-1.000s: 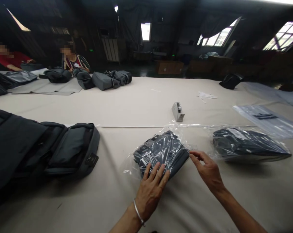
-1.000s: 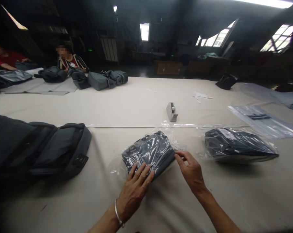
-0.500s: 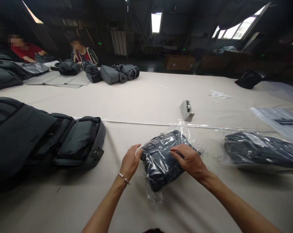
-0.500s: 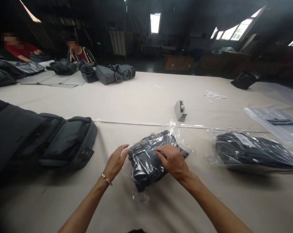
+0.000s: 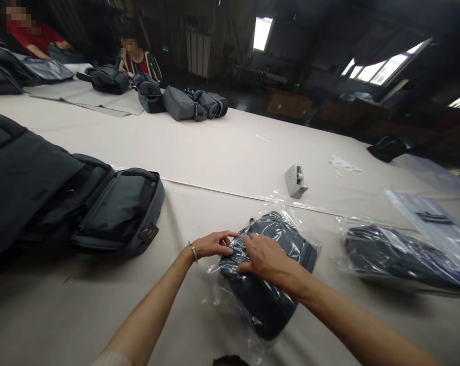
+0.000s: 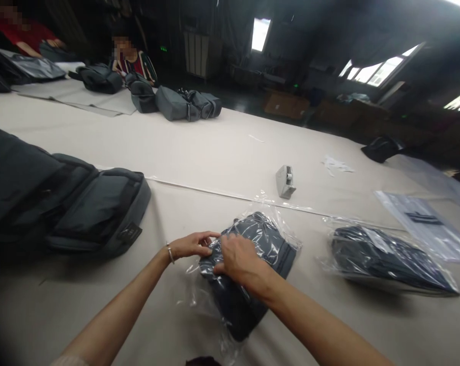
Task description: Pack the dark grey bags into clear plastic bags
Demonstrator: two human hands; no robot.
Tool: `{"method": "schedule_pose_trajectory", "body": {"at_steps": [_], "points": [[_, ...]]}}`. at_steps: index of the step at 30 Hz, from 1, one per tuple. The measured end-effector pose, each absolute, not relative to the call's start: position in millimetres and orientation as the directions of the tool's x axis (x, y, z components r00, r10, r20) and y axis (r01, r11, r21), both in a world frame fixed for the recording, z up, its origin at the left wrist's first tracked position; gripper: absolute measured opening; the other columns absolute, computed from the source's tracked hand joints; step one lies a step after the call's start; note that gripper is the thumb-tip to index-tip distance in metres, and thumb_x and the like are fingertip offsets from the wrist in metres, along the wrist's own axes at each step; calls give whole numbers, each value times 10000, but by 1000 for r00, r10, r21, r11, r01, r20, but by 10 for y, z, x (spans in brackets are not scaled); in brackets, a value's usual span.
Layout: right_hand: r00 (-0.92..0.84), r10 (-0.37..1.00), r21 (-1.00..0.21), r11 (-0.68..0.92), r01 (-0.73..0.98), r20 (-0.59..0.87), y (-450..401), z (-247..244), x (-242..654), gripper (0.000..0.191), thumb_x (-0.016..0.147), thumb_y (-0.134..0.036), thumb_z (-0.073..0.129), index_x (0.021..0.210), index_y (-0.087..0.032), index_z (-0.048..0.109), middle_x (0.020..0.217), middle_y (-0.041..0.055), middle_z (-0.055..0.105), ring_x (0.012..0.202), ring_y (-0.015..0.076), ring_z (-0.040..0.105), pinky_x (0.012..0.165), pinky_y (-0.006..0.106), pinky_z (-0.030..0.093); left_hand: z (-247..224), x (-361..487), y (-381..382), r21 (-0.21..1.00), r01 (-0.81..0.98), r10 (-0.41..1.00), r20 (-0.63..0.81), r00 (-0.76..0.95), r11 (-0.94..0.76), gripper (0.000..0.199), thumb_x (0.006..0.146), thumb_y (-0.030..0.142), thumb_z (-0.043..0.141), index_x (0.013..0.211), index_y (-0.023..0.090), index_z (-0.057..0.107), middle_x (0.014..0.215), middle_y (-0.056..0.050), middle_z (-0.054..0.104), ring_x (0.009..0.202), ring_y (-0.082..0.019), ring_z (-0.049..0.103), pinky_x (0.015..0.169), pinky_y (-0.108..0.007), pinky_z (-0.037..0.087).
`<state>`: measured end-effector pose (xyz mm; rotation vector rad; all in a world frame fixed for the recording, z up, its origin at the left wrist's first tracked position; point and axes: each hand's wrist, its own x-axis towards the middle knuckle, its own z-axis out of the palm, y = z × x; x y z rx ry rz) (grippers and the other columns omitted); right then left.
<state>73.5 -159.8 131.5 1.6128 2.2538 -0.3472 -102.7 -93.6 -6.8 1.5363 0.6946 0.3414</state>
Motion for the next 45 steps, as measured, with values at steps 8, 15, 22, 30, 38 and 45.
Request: {"method": "schedule_pose_trajectory", "body": {"at_steps": [8, 15, 22, 30, 38, 45], "points": [[-231, 851, -91, 214, 973, -472, -1963, 1290, 869, 633, 725, -203, 759, 1293, -95, 500, 1190, 204, 634, 1110, 329, 601, 904, 428, 488, -58, -821, -1141, 939, 252, 598, -66, 799, -233, 601, 616, 281, 830, 1165, 241, 588, 1049, -30, 519, 993, -221, 526, 882, -374, 472], [-243, 907, -355, 114, 928, -344, -2064, 1146, 1041, 702, 657, -89, 621, 1331, -191, 453, 1183, 111, 628, 1003, 248, 619, 841, 362, 468, 140, -700, -1174, 801, 232, 516, 110, 849, -552, 544, 641, 280, 833, 1109, 218, 563, 1114, -50, 564, 1043, -246, 528, 914, -372, 426], [-189, 921, -620, -68, 782, -340, -2153, 1018, 1190, 428, 656, -85, 633, 1058, -226, 590, 690, -80, 465, 605, 109, 443, 573, 236, 332, 254, -705, -1355, 653, 240, 439, 157, 885, -718, 423, 678, 297, 792, 1001, 192, 541, 965, -51, 586, 909, -251, 533, 796, -355, 393], [-217, 897, -504, -8, 864, -385, -2266, 1081, 1278, 351, 624, -197, 752, 941, -209, 602, 803, -34, 552, 744, 152, 515, 654, 256, 375, 207, -615, -1376, 663, 165, 365, 173, 915, -730, 320, 659, 288, 794, 783, 210, 510, 849, 1, 567, 811, -189, 510, 717, -297, 383], [-255, 915, -446, 95, 890, -313, -2302, 1020, 1266, 177, 668, -125, 606, 776, -210, 495, 735, -45, 522, 677, 134, 475, 621, 251, 328, 241, -650, -1258, 763, 143, 348, 113, 931, -630, 248, 725, 211, 747, 773, 198, 503, 826, 45, 576, 780, -121, 548, 650, -208, 393], [-253, 949, -675, 61, 735, -190, -2300, 864, 1384, 118, 745, -137, 596, 737, -205, 500, 660, -62, 454, 602, 108, 434, 571, 227, 361, 321, -646, -1342, 696, 202, 380, 111, 918, -689, 292, 635, 155, 710, 801, 222, 479, 804, 13, 562, 767, -179, 519, 672, -282, 383]]}}
